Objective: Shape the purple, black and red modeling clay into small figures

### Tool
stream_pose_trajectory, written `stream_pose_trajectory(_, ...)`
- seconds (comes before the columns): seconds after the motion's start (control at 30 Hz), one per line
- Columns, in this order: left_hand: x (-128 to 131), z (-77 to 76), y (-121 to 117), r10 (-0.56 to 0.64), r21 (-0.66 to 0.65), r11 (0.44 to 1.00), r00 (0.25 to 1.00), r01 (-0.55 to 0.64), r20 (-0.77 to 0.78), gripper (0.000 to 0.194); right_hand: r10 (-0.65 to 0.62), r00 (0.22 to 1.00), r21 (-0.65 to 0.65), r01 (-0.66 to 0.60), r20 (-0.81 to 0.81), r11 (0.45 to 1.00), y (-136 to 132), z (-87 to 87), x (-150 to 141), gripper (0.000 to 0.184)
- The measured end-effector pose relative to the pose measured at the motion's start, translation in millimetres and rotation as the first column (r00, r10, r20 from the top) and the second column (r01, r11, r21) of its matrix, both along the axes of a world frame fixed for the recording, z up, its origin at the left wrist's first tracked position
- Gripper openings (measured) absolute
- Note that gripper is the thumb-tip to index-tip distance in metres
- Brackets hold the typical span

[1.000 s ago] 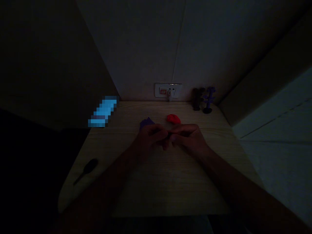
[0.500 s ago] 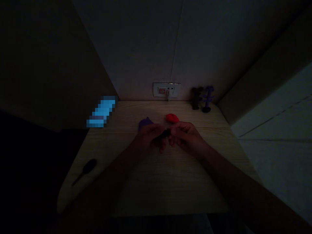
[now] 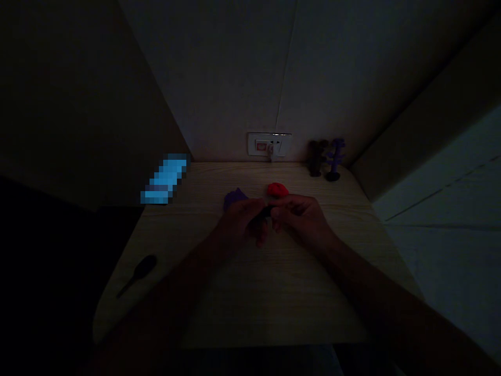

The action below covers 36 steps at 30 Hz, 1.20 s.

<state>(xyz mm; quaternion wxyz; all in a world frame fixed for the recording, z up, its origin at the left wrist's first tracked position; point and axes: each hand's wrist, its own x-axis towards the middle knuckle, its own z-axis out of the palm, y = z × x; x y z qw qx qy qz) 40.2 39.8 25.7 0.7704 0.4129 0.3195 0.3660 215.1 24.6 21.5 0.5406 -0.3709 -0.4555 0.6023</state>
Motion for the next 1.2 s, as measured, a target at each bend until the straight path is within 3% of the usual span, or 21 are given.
stream_pose_trajectory(0.27,-0.3,-2.8,1.6,0.099,0.139,0.985,0.995,-0.103,0.030,0.039,-0.021,1.000,0.011,0.021,0.023,1.000,1.2,-3.3,1.8,0.030)
stream_pose_trajectory(0.53,-1.6,-2.3,3.9,0.145,0.135,0.982,0.987,-0.133,-0.076,0.036,-0.138,0.955,0.156,0.099,0.263,0.983,-3.7,3.0,3.8,0.015)
stream_pose_trajectory(0.73,-2.0,-2.1,4.0,0.156,0.147,0.978,0.986,-0.146,-0.059,0.036,-0.238,0.917,0.285,0.146,0.320,0.947,-4.9,5.8,4.9,0.014)
stream_pose_trajectory(0.83,-2.5,-2.0,3.6,0.136,0.118,0.984,0.991,-0.135,-0.002,0.036,-0.187,0.940,0.243,0.118,0.285,0.963,-3.3,5.9,4.1,0.011)
stream_pose_trajectory(1.07,-2.7,-3.6,3.4,0.077,0.050,0.995,0.972,-0.091,0.223,0.033,-0.093,0.996,-0.057,0.093,-0.004,0.994,-0.2,-1.3,3.0,0.034)
stream_pose_trajectory(1.2,-3.0,-4.1,3.0,0.055,0.060,0.996,0.965,-0.072,0.255,0.031,-0.094,0.995,0.007,0.093,0.030,0.996,-1.2,1.4,3.7,0.030)
